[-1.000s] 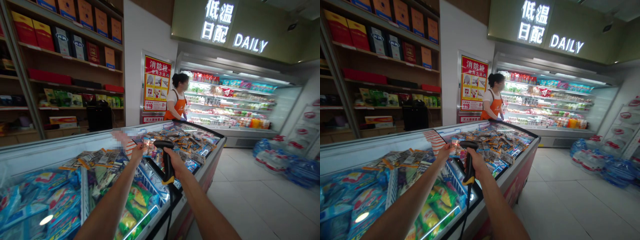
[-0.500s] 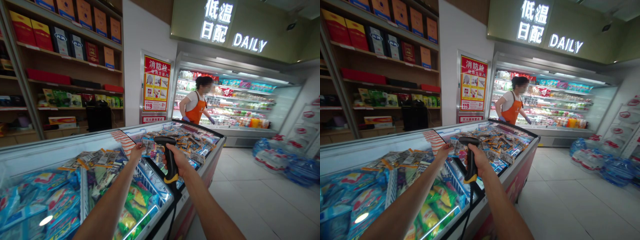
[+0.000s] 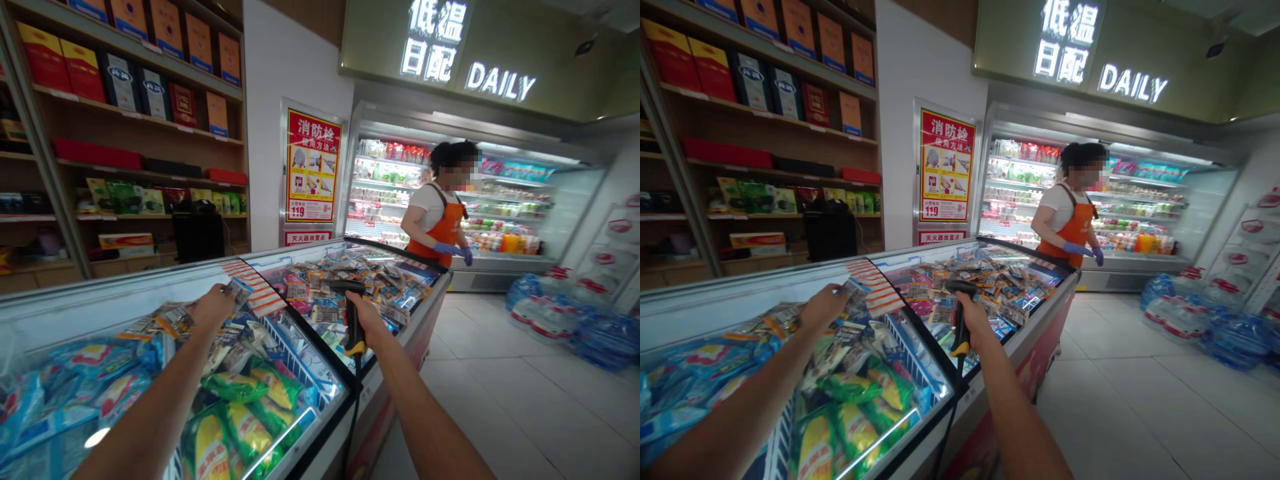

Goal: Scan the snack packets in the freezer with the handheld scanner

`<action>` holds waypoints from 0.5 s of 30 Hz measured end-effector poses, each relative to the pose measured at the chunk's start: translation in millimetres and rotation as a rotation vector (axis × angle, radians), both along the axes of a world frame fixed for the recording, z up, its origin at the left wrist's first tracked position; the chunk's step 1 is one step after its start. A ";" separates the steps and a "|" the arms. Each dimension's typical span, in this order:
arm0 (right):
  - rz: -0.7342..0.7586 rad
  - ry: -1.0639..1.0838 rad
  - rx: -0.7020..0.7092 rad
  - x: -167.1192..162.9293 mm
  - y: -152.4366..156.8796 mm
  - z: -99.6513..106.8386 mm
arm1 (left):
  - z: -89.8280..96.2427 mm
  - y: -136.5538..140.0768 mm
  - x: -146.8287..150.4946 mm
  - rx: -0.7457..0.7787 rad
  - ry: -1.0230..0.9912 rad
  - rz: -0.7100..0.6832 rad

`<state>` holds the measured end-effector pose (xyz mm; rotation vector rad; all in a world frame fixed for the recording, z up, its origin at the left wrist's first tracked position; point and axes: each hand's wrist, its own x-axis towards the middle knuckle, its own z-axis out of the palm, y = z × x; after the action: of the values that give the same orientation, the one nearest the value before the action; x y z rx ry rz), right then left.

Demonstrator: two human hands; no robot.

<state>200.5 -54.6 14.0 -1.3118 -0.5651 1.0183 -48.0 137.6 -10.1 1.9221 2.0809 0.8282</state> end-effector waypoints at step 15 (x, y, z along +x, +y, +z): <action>-0.167 0.045 -0.031 35.3 -9.3 -18.8 | 2.6 -34.2 91.8 0.202 0.156 -0.460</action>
<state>235.7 -63.9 -4.8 -1.3365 -0.4002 0.9189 43.8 103.4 -7.5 2.5080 1.5655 0.8236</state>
